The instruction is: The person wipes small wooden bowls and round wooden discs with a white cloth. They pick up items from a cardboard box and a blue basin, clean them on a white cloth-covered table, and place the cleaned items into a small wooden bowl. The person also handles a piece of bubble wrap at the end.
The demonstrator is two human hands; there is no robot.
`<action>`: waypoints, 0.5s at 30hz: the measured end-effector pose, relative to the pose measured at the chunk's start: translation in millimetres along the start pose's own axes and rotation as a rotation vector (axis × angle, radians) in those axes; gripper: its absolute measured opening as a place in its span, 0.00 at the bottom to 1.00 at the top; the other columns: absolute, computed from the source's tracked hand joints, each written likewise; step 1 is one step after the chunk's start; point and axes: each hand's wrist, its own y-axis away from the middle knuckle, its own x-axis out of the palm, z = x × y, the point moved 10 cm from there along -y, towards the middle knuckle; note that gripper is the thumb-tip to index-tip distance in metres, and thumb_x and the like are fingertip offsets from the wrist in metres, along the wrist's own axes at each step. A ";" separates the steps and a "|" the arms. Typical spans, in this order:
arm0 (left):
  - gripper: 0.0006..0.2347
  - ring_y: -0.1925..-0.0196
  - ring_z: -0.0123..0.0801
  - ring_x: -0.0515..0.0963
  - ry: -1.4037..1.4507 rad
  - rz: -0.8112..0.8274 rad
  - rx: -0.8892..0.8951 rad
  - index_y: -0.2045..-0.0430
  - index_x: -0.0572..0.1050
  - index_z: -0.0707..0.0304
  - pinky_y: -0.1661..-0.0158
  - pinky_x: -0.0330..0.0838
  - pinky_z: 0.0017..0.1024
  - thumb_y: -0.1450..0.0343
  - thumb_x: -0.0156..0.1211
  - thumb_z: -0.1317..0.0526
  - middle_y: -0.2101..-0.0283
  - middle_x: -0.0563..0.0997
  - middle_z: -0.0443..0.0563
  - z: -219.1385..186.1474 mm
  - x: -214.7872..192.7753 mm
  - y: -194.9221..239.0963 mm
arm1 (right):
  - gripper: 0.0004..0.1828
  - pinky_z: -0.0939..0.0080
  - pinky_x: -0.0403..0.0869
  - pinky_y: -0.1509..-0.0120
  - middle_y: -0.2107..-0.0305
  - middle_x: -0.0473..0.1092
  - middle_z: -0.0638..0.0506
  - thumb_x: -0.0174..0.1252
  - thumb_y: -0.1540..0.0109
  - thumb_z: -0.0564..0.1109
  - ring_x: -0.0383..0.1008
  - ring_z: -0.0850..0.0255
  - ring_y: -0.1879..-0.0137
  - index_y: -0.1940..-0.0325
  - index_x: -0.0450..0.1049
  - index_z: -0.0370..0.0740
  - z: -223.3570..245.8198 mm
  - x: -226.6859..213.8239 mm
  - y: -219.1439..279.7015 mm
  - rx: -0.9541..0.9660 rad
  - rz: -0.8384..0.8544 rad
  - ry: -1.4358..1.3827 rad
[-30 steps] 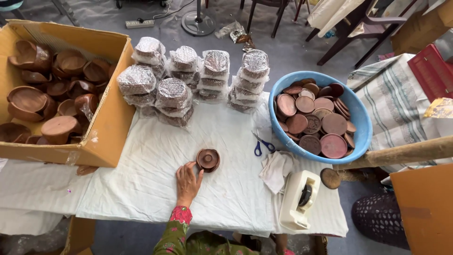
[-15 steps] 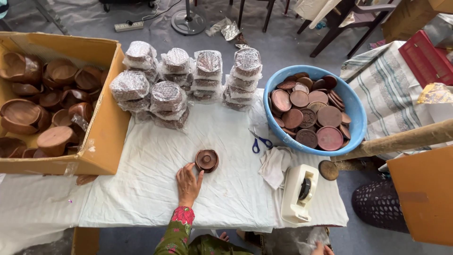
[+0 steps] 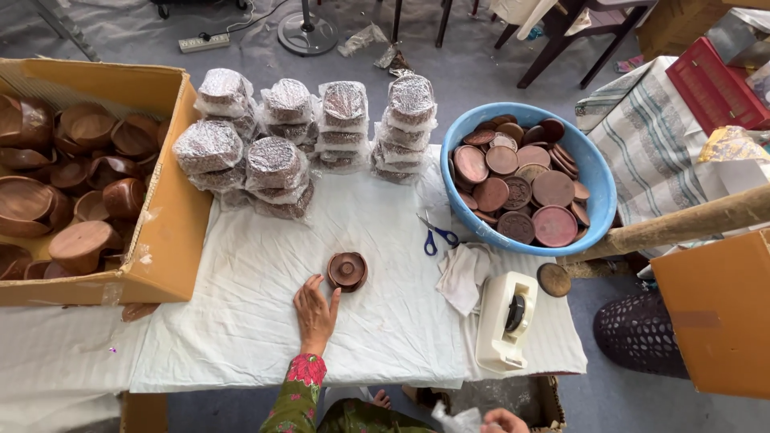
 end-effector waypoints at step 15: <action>0.21 0.41 0.41 0.79 0.917 0.097 -0.345 0.54 0.75 0.61 0.38 0.71 0.37 0.18 0.35 0.46 0.47 0.80 0.55 -68.6 -41.9 25.7 | 0.31 0.58 0.63 0.37 0.30 0.60 0.47 0.58 0.33 0.44 0.68 0.58 0.38 0.24 0.65 0.39 315.6 160.7 -1.0 -0.211 0.125 -1.001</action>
